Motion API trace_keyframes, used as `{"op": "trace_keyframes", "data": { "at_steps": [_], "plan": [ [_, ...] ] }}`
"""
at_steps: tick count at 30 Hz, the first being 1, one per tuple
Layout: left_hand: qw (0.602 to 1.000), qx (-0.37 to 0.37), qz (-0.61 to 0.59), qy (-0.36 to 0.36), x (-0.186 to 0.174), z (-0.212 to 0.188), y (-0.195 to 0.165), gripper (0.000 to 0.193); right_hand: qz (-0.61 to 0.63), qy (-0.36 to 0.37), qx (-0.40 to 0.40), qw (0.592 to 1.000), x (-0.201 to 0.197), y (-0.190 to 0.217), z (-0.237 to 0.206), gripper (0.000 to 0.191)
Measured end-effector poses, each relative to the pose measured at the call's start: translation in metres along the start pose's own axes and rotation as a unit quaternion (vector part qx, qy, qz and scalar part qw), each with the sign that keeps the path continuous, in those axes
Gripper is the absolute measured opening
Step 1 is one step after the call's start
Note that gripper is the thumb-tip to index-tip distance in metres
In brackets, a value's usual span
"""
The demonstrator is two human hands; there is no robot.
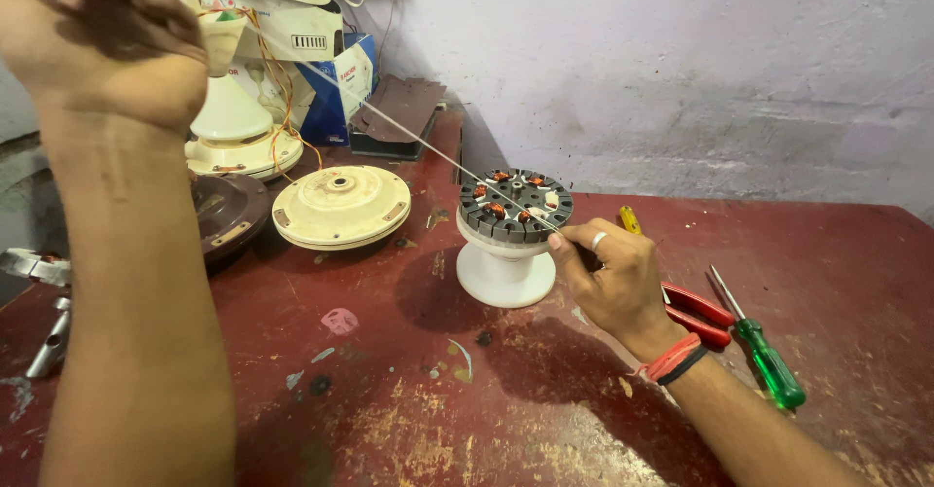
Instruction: The person uses a yellow-handled screwdriver to adjust copper windings on a ceiling fan motor stator. They then thread a white wire through the stator slots, pulling and arranging it by hand while occasionally using pliers to cut or adjust the wire.
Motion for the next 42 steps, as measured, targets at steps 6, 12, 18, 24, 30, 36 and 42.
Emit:
{"op": "trace_keyframes", "data": {
  "at_steps": [6, 12, 18, 24, 30, 36, 42],
  "plan": [
    [0.991, 0.135, 0.015, 0.014, -0.025, 0.019, -0.025, 0.021, -0.005, 0.006, -0.006, 1.0, 0.003, 0.0, 0.0, 0.013],
    [0.995, 0.084, -0.008, 0.054, 0.001, 0.007, -0.017, 0.025, -0.018, 0.024, -0.008, 1.0, 0.005, -0.003, -0.001, 0.015],
    [0.943, -0.068, 0.22, 0.239, 0.074, -0.048, 0.038, 0.024, 0.014, 0.041, -0.062, 0.997, 0.0, 0.001, 0.002, 0.019],
    [0.703, -0.26, 0.572, 0.333, 0.117, -0.086, 0.14, 0.024, 0.057, -0.073, -0.07, 0.993, -0.015, 0.022, -0.003, 0.013],
    [0.683, -0.369, 0.516, 0.362, 0.12, -0.114, 0.203, 0.022, 0.086, -0.119, -0.097, 0.984, -0.022, 0.039, -0.004, 0.028],
    [0.681, -0.41, 0.502, 0.341, 0.107, -0.119, 0.224, 0.023, 0.021, -0.14, -0.194, 0.971, -0.031, 0.058, -0.001, 0.028],
    [0.675, -0.449, 0.482, 0.333, 0.1, -0.129, 0.241, 0.022, -0.021, -0.141, -0.205, 0.968, -0.03, 0.054, -0.004, 0.018]
  ]
}}
Point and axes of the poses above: each hand's wrist, its own z-axis towards the middle knuckle, its own x-axis out of the palm, y = z × x, the point moved 4 cm from there along z, towards the middle knuckle, and after that the axes turned 8 degrees about -z, right-handed, at the moved point
